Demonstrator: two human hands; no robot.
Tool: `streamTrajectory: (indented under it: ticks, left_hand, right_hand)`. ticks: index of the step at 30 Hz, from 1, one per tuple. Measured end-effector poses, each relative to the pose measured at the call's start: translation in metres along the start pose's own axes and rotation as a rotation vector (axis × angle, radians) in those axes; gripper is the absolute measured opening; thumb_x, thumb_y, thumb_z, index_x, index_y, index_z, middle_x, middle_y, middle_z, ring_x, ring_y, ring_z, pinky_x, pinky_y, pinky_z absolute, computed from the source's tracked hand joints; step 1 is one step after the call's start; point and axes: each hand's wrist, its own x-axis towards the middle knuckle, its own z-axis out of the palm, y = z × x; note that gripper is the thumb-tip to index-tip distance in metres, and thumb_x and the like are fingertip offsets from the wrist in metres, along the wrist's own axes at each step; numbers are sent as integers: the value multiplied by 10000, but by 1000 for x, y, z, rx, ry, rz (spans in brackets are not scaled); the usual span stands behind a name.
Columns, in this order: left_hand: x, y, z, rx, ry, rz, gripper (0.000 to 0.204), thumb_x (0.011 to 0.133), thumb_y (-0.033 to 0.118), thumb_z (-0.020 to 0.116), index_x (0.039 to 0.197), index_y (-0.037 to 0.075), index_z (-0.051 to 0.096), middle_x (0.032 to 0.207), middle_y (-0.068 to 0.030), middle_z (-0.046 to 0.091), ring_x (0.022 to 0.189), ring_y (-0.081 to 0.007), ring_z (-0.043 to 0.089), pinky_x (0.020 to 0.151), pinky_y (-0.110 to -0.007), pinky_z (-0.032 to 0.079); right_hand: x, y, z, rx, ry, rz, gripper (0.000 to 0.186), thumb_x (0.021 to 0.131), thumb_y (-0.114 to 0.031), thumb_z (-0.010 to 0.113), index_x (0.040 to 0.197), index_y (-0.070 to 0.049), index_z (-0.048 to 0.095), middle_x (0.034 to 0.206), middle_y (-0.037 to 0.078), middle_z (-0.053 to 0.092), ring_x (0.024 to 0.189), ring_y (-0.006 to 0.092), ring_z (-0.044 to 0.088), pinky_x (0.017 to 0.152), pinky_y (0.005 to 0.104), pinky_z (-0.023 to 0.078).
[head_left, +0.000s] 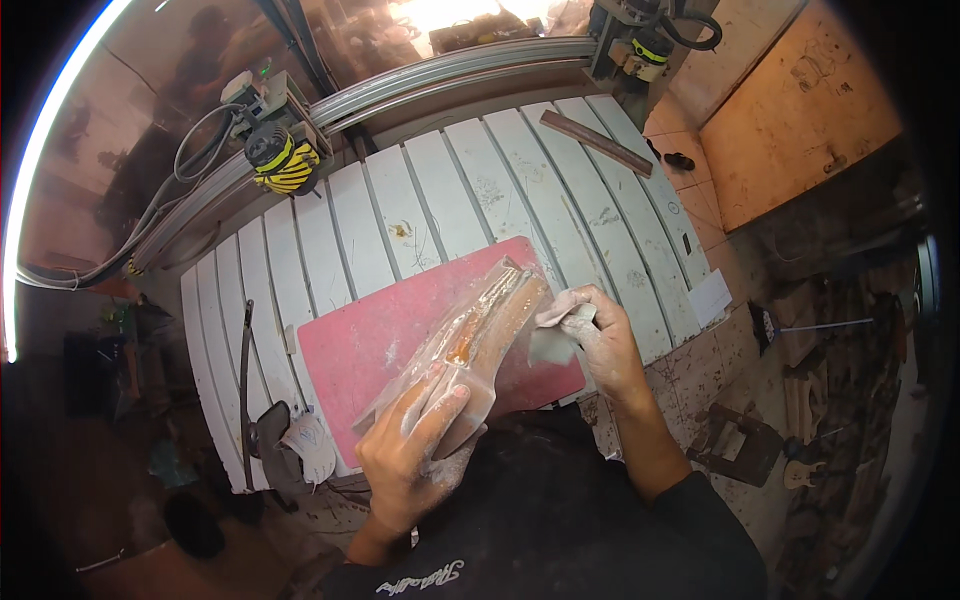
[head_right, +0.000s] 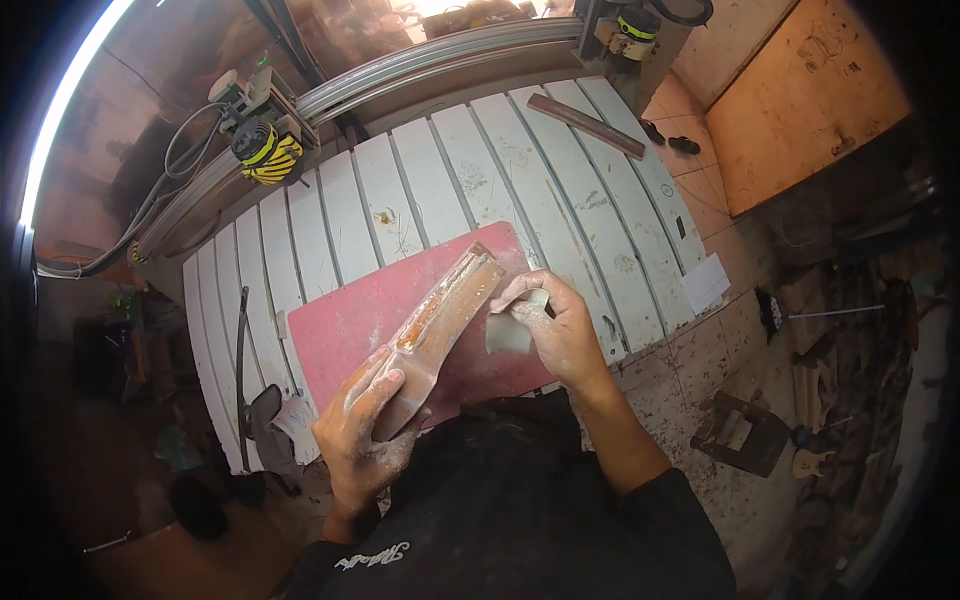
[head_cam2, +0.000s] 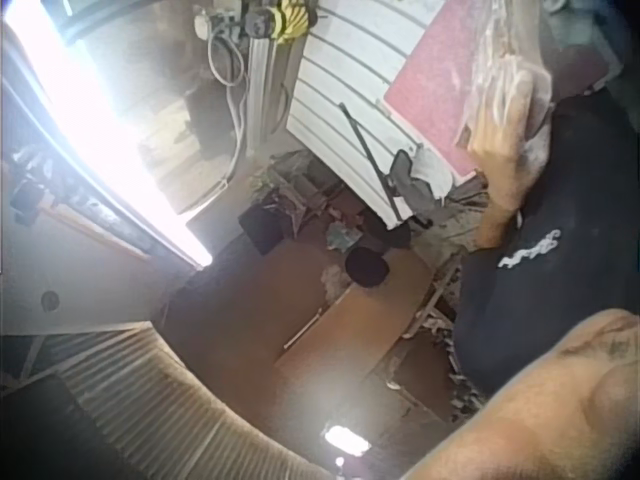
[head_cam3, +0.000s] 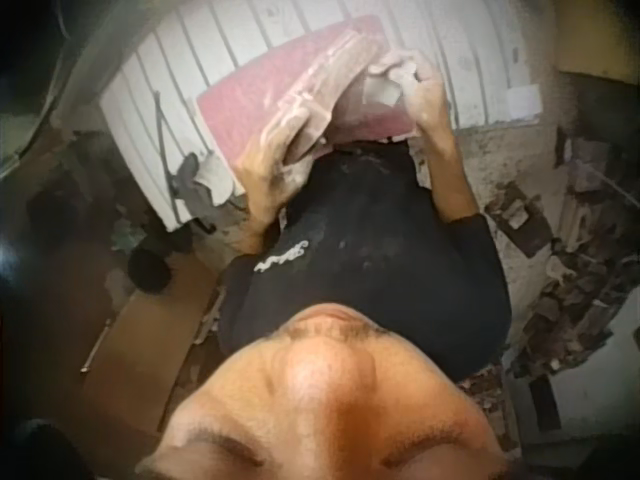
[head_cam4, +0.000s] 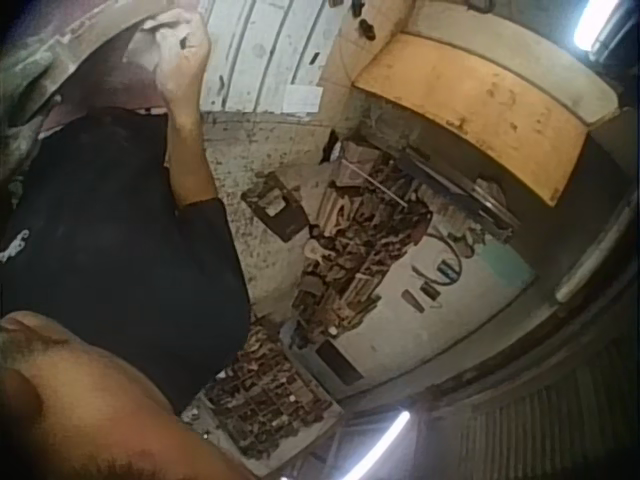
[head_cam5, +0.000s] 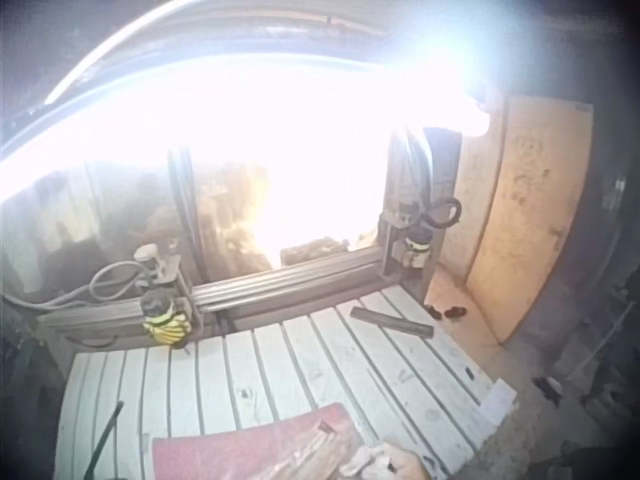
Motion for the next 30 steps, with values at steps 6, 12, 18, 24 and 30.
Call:
streamTrajectory:
  ticks: [6,12,18,24,30]
  left_hand:
    - [-1,-3,1,-10,15,-1,644,666,86,957,1275,146,757,1268,-203,748,1089,-381,756,912,-432,615]
    - [-4,-4,1,5,-5,-1,644,653,81,957,1263,164,769,1248,-192,753,1083,-381,758,893,-447,620]
    - [-1,-5,-2,-5,-10,-3,655,645,81,961,1264,168,768,1237,-202,752,1070,-383,760,893,-446,621]
    - [3,-8,-6,-16,-21,0,683,638,43,971,1271,131,730,1238,-236,747,1107,-407,755,920,-442,624]
    - [4,-7,-6,-20,-51,4,696,640,5,977,1271,100,699,1245,-263,742,1144,-425,752,943,-442,630]
  right_hand:
    - [-1,-1,13,-300,16,182,116,963,-69,720,1025,-32,629,856,25,671,745,69,591,679,267,508]
    - [4,-4,27,-232,-12,291,197,935,-81,780,870,-49,597,802,17,656,720,63,581,653,257,488]
    - [0,13,28,-33,107,224,249,918,-80,812,803,-83,590,791,-18,619,725,47,556,656,249,481]
    - [6,4,27,-7,127,368,235,932,-69,785,850,-104,568,778,-11,609,684,52,536,606,239,440]
    - [9,7,34,-18,125,315,227,932,-52,798,847,-70,588,796,-18,620,751,40,564,667,247,487]
